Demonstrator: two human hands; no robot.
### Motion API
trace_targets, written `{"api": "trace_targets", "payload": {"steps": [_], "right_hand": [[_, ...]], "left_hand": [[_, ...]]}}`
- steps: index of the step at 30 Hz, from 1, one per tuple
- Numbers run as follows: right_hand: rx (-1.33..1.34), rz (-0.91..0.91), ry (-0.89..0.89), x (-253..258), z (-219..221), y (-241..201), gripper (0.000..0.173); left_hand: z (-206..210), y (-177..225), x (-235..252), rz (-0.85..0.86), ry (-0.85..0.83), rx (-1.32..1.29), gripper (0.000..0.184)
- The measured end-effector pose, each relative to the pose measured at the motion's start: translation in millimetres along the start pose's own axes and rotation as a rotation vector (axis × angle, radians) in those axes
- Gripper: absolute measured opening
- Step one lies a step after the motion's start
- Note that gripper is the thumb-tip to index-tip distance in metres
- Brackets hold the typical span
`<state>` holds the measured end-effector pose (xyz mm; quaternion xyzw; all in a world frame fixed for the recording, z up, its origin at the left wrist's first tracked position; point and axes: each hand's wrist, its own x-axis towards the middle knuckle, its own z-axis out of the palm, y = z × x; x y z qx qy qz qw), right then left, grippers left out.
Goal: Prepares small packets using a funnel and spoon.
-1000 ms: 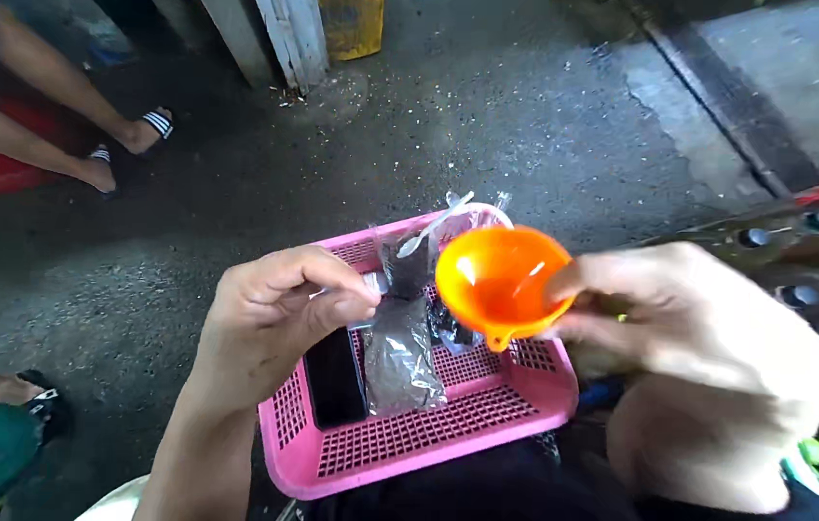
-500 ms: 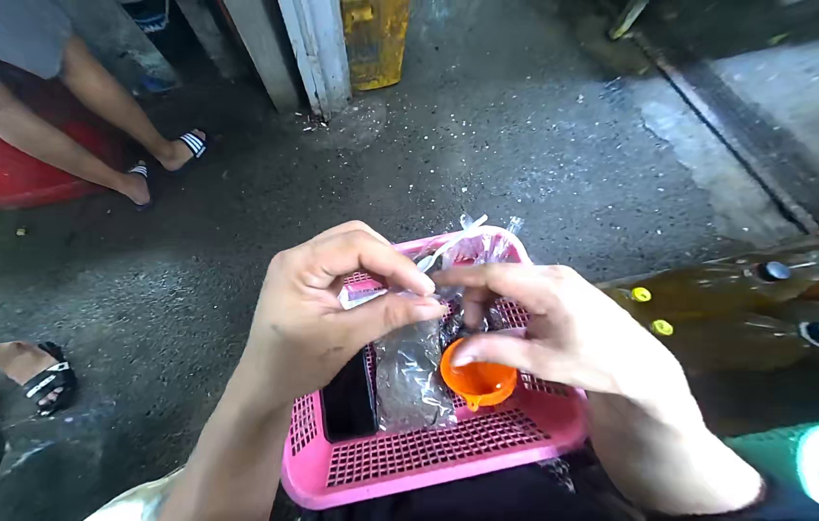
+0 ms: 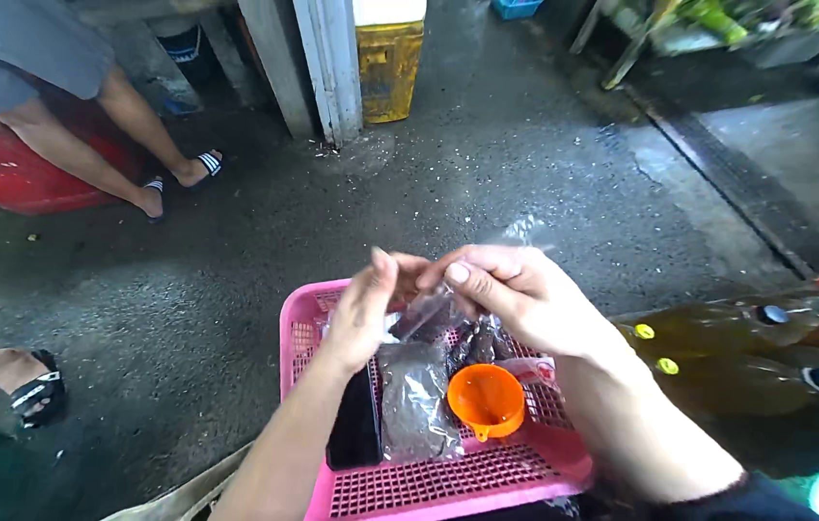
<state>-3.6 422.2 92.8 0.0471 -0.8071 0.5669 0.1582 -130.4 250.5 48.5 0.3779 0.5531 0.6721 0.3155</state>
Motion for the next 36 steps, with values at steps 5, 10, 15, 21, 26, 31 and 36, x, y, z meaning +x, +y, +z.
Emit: {"api": "trace_targets", "payload": {"steps": [5,10,15,21,26,31,36], "right_hand": [[-0.025,0.084,0.126,20,-13,15,0.031],[0.138,0.203,0.229,24,-10,34,0.031],[0.161,0.247,0.282,25,-10,43,0.025],[0.035,0.093,0.201,16,-25,39,0.007],[-0.445,0.002,0.018,10,-34,42,0.008],[-0.736,0.007,-0.076,14,-26,60,0.006],[-0.844,0.117,-0.178,15,-21,58,0.005]], "left_hand": [[11,-18,-2,-0.029,-0.143,-0.108,0.065],[7,-21,-6,-0.100,-0.112,-0.204,0.056],[1,-19,-11,-0.174,-0.077,-0.123,0.024],[-33,-6,-21,-0.122,-0.064,0.254,0.020],[-66,28,-27,-0.227,-0.078,0.580,0.016],[-60,65,-7,-0.281,-0.158,1.036,0.011],[-33,91,21,-0.281,-0.316,1.305,0.013]]}}
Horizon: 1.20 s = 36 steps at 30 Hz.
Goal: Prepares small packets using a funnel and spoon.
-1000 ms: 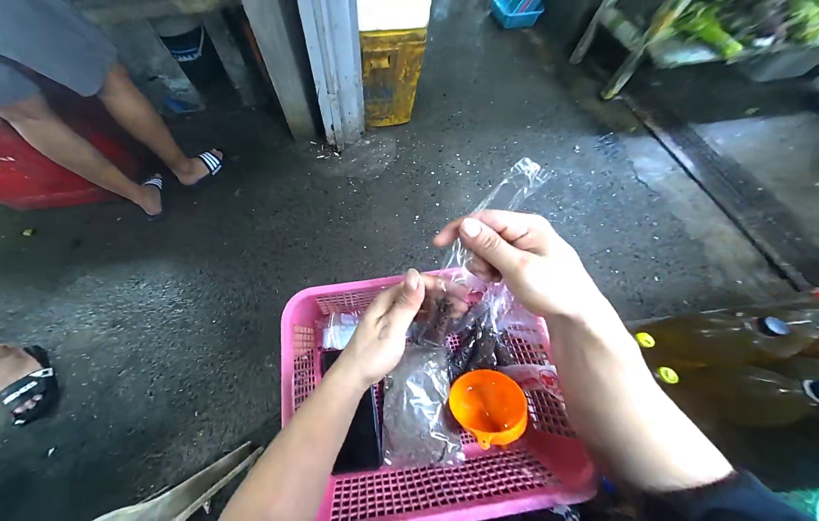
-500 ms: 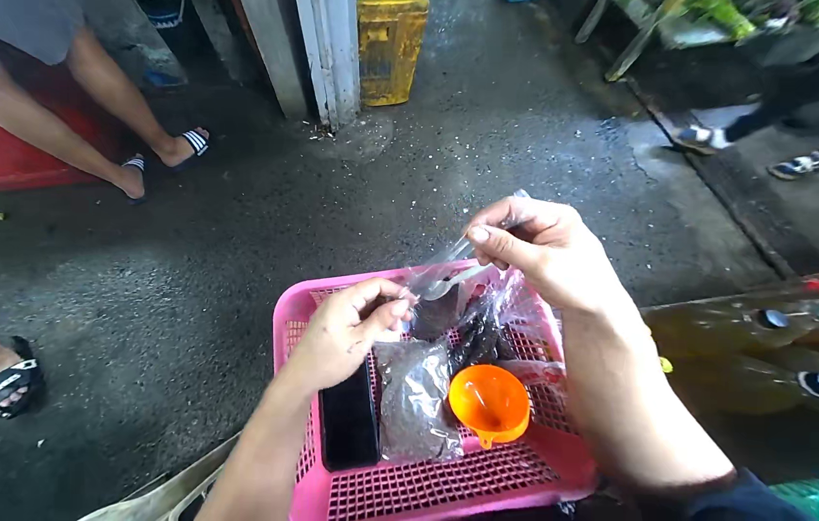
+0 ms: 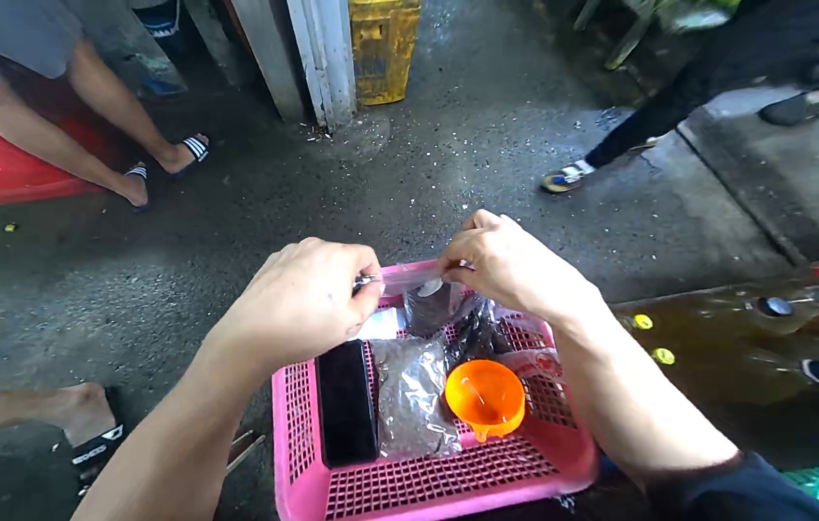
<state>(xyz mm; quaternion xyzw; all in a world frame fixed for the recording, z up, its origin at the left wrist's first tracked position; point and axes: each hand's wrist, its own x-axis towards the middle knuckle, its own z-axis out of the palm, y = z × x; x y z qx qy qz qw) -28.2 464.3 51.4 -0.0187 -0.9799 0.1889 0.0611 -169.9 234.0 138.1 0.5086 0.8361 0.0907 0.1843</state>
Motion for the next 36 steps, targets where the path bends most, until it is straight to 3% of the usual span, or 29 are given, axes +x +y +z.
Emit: {"api": "trace_targets", "payload": {"steps": [9,14,19,24,29,36], "right_hand": [[-0.008,0.048,-0.266,9,0,0,0.004],[0.056,-0.042,-0.206,10,3,4,0.005],[0.049,-0.010,-0.082,7,9,9,0.006],[0.143,-0.026,-0.079,2,0,17,0.014],[0.175,-0.041,-0.074,3,-2,28,0.006],[0.212,-0.049,-0.076,2,6,31,0.013]], "left_hand": [[-17,31,26,-0.005,-0.162,0.175,0.015],[-20,31,23,-0.002,-0.141,0.199,0.016],[-22,32,22,-0.043,-0.137,0.228,0.017],[-29,48,33,-0.076,-0.181,0.261,0.017],[-36,55,51,-0.031,-0.247,0.309,0.017],[-45,64,59,-0.052,-0.300,0.344,0.017]]}}
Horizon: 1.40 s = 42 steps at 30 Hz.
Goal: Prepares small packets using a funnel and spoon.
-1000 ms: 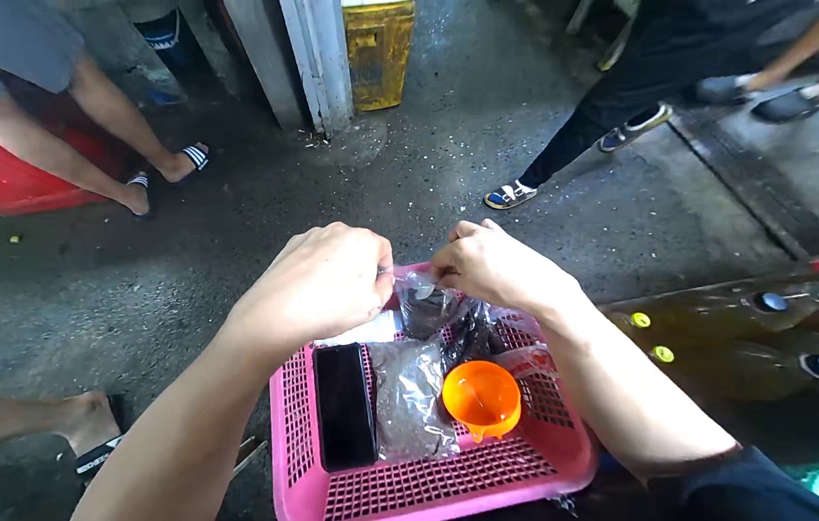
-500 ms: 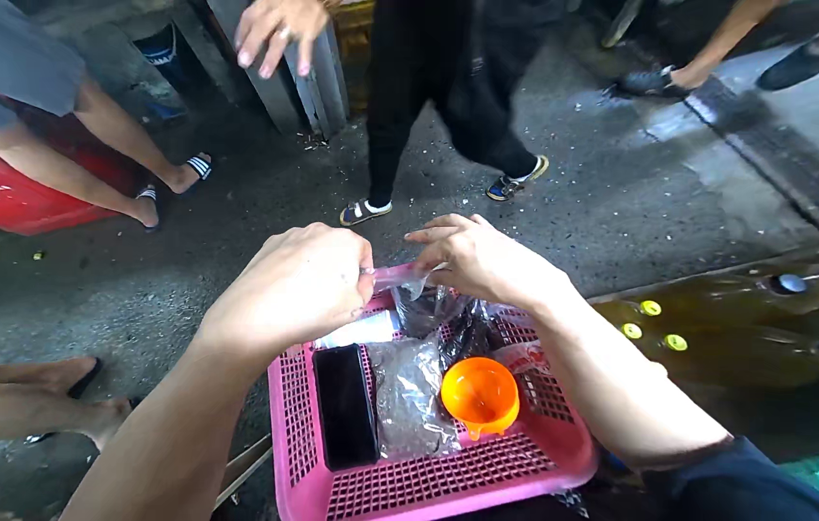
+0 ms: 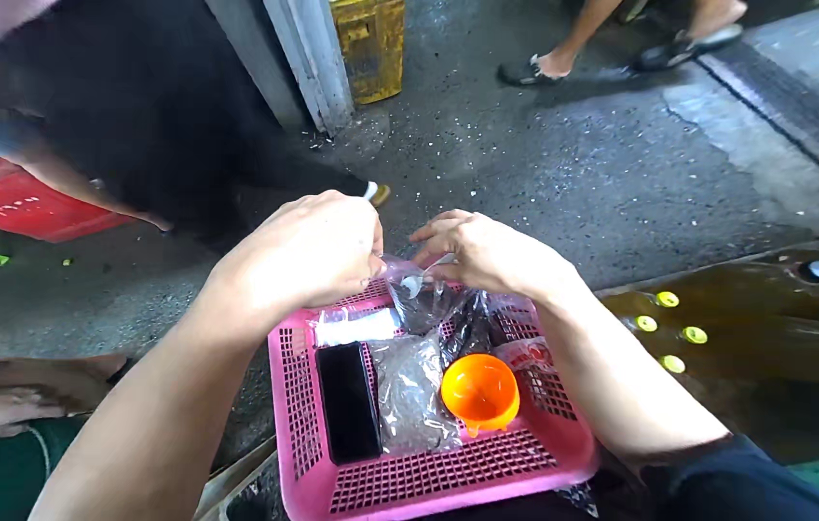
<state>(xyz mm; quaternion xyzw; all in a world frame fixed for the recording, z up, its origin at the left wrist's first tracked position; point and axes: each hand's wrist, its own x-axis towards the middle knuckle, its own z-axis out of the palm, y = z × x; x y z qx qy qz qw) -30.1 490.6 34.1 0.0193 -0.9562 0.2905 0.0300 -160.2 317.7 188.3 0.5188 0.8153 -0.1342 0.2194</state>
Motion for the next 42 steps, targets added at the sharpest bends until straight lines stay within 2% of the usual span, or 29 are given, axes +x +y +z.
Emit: {"api": "trace_targets", "payload": {"steps": [4,9,19,33,42], "right_hand": [[0.021,-0.043,0.005,0.9,-0.2,-0.9,0.020],[0.039,-0.111,0.057,5.4,2.7,0.9,0.013],[0.081,-0.121,0.104,6.4,2.5,4.1,0.013],[0.090,-0.067,0.060,6.1,2.2,0.0,0.014],[0.088,-0.124,0.036,5.4,3.9,2.3,0.016]], "left_hand": [[0.0,-0.1,0.8,0.016,0.000,0.003,0.019],[-3.5,3.4,-1.0,-0.002,-0.020,-0.003,0.018],[-2.0,-0.2,-5.4,-0.054,-0.003,0.003,0.016],[-4.2,-0.8,-5.0,-0.014,0.052,0.021,0.015],[-7.2,4.7,-4.4,-0.033,0.031,0.029,0.016]]}}
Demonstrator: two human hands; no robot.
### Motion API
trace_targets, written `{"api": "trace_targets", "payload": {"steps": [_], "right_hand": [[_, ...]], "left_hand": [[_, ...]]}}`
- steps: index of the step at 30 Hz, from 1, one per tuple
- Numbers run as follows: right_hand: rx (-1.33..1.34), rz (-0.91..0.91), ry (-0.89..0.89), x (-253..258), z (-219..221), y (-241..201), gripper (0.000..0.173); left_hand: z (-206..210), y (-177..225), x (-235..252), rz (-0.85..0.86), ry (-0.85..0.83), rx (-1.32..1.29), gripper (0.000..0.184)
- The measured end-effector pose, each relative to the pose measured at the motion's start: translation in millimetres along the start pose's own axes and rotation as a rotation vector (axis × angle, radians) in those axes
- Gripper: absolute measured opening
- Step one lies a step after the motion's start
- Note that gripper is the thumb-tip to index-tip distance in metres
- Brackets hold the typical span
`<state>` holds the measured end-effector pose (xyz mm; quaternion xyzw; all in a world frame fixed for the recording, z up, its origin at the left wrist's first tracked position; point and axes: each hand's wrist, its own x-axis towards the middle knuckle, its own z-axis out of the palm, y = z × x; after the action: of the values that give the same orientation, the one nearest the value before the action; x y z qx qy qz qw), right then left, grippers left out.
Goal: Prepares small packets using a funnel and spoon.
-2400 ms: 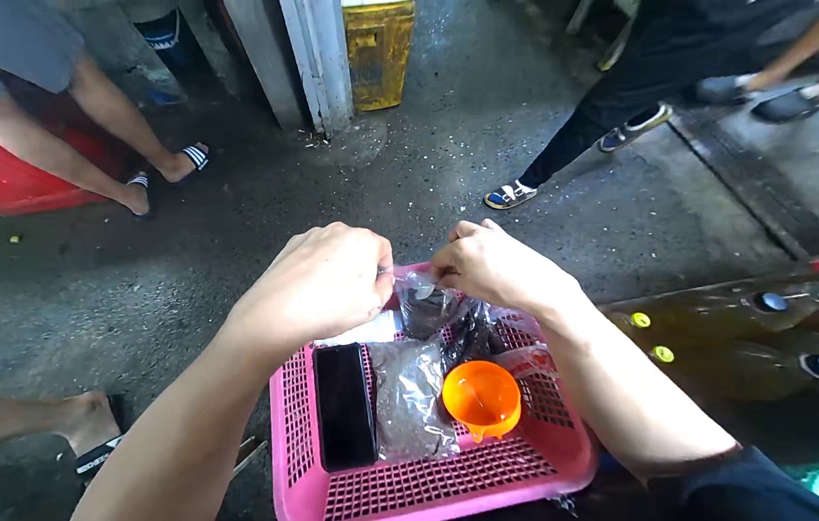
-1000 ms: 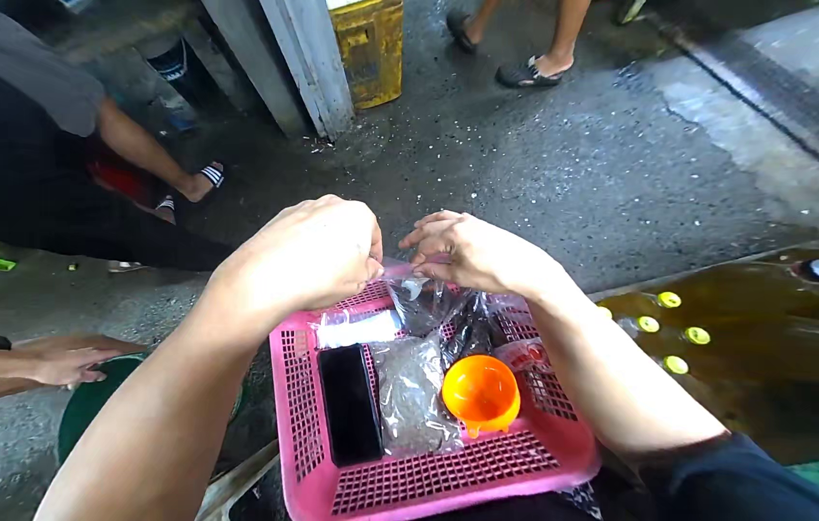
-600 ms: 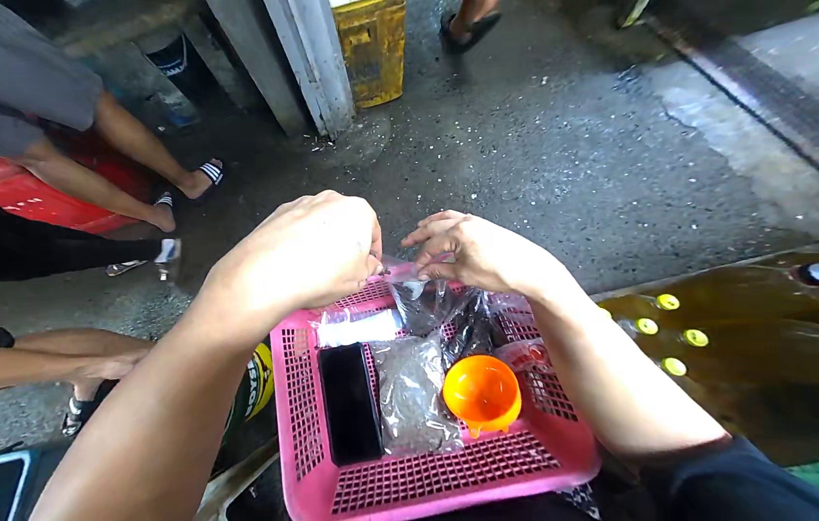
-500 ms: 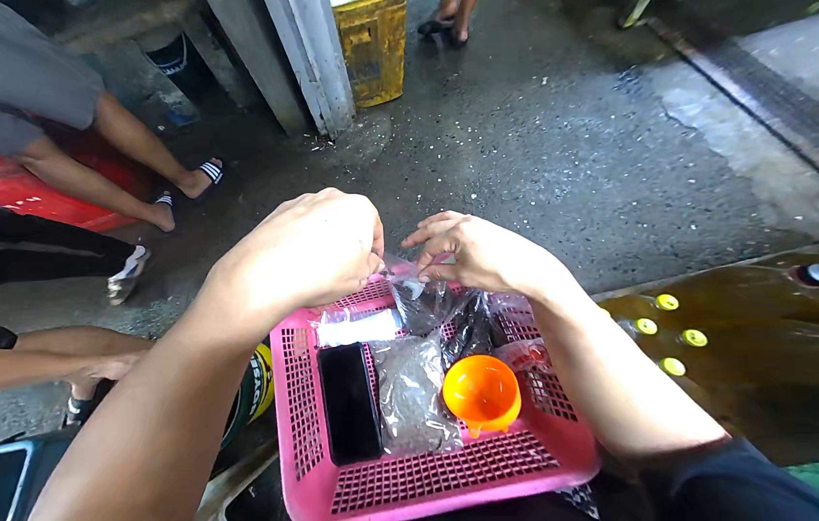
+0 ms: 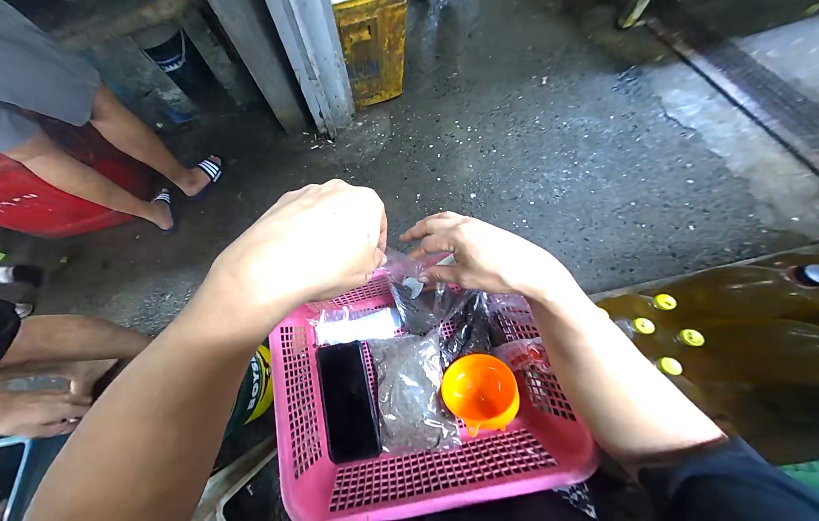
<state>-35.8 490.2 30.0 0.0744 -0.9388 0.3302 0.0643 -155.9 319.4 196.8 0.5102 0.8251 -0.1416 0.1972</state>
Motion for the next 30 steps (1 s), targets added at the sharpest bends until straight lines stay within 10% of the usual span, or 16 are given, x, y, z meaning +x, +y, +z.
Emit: {"api": "trace_targets", "payload": {"steps": [30], "right_hand": [[0.069,-0.017,0.007,1,3,2,0.009]], "left_hand": [[19,-27,-1,0.015,0.079,-0.095,0.016]]}}
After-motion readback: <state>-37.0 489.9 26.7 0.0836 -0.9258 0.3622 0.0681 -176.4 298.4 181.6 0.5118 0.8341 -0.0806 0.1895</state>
